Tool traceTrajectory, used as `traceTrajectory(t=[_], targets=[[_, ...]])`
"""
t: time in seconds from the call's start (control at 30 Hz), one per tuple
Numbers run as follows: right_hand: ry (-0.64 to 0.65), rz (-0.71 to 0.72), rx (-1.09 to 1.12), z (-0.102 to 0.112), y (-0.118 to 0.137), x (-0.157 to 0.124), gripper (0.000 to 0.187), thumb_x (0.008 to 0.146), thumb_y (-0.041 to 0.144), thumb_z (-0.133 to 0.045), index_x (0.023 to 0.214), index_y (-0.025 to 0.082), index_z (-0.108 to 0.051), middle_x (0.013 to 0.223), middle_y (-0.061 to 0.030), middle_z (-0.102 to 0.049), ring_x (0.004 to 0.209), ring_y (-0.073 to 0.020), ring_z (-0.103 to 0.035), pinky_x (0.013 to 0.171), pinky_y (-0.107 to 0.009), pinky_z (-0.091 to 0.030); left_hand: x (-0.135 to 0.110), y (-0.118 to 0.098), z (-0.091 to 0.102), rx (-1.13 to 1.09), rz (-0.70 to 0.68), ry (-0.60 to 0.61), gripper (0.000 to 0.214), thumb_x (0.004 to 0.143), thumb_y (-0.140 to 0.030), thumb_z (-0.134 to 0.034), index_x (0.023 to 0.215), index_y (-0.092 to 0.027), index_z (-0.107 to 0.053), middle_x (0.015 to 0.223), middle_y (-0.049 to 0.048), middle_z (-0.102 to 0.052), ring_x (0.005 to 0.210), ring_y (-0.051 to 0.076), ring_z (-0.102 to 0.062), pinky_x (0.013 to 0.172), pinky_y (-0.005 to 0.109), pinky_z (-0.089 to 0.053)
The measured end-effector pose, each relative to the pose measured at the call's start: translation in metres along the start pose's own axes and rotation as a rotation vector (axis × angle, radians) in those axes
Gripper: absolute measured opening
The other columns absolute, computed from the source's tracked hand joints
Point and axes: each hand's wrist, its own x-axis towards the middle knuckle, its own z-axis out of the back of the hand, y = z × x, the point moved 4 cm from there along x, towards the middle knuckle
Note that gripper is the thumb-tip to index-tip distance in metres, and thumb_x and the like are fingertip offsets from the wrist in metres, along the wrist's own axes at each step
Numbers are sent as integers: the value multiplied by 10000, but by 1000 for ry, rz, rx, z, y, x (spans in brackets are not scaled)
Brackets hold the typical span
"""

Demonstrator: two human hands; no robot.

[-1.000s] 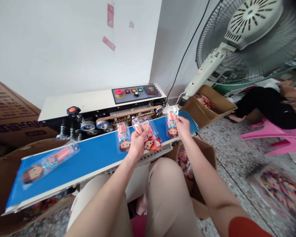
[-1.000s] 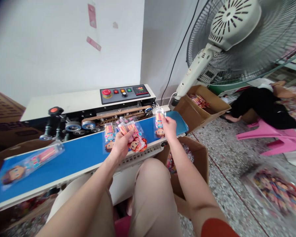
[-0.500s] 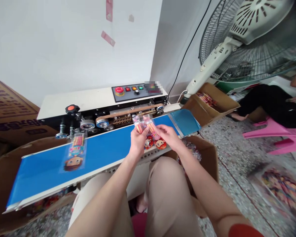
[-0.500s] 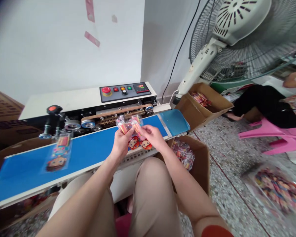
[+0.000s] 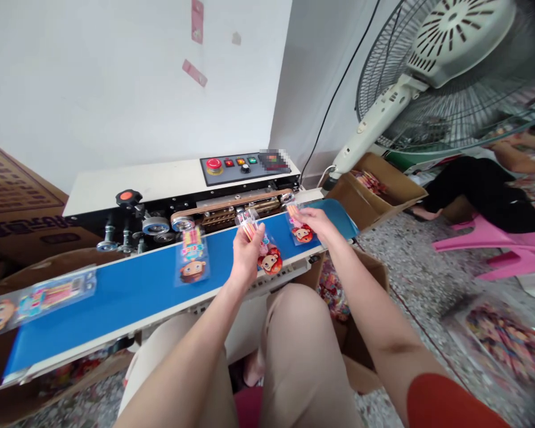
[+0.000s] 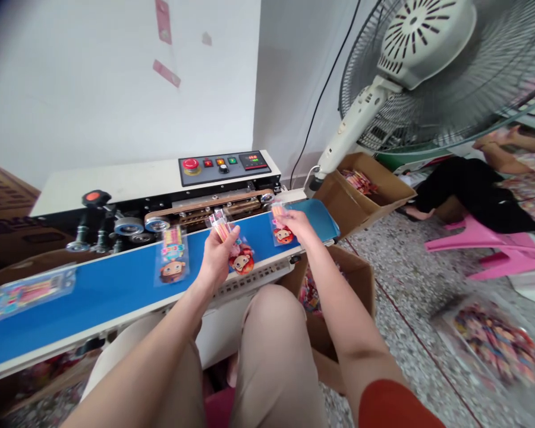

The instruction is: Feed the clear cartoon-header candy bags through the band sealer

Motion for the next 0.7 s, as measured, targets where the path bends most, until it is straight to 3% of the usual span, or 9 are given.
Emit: traceTrajectory(t=[0.1, 0.17, 0.23, 0.3, 0.33, 0.4, 0.57, 0.63, 0.7], targets=[[-55, 96, -156, -6, 14, 1, 345, 661, 402, -761, 897, 172, -659, 702, -31, -678, 648, -183, -649, 618, -298, -521, 0, 0, 0, -54, 5, -26, 431, 678, -560, -717, 749, -175, -537, 584, -51, -526, 463, 80, -490, 482, 221, -443], [-129, 180, -171, -15, 25, -22, 374, 720, 472, -705, 958, 190, -650, 752, -40, -685, 694, -188, -655, 625, -293, -524, 1, 1, 0, -69, 23, -48, 436, 704, -586, -680, 755, -169, -563, 612, -33, -549, 501, 88, -505, 496, 220, -441], [-3, 205, -59, -34, 32, -56, 395, 773, 539, -631, 985, 207, -646, 815, -43, -696, 734, -184, -660, 634, -284, -531, 1, 0, 0, -40, -2, -42, 420, 716, -574, -676, 752, -162, -601, 639, -19, -572, 543, 95, -516, 523, 218, -438], [315, 165, 77, -61, 33, -93, 414, 728, 536, -688, 983, 212, -650, 840, -27, -706, 749, -181, -668, 666, -285, -542, 1, -1, -2, 36, -57, -14, 400, 725, -554, -679, 708, -159, -622, 657, -9, -582, 583, 98, -516, 548, 211, -429], [401, 156, 138, -70, 32, -107, 406, 703, 527, -718, 946, 208, -651, 832, -20, -708, 743, -179, -670, 671, -284, -545, 0, -2, -3, 80, -76, 5, 395, 736, -550, -672, 689, -160, -628, 666, -5, -583, 606, 101, -519, 561, 209, -427], [428, 137, 237, -73, 29, -119, 406, 668, 514, -755, 898, 196, -650, 806, -13, -709, 703, -170, -670, 665, -282, -550, -2, -3, -6, 162, -93, 49, 379, 761, -547, -648, 724, -170, -659, 713, 8, -598, 675, 119, -543, 591, 210, -437], [-8, -31, 296, -16, 9, -62, 403, 570, 477, -830, 737, 172, -627, 572, 3, -647, 438, -141, -585, 441, -265, -511, -2, -3, -5, 217, -63, 94, 439, 788, -565, -603, 1044, -217, -684, 940, 52, -639, 826, 166, -594, 655, 248, -489], [-42, -135, 218, 2, 7, -35, 356, 557, 391, -856, 651, 159, -602, 517, -10, -624, 403, -139, -567, 383, -254, -485, 0, -3, -3, 209, -41, 79, 459, 769, -582, -612, 1016, -205, -693, 905, 60, -636, 788, 166, -598, 633, 250, -492], [30, -213, 151, 5, 10, -18, 318, 556, 315, -865, 631, 143, -607, 528, -36, -638, 416, -142, -579, 374, -248, -489, 1, -4, -2, 197, -39, 59, 463, 742, -591, -636, 972, -196, -704, 871, 63, -638, 756, 162, -598, 610, 244, -488]])
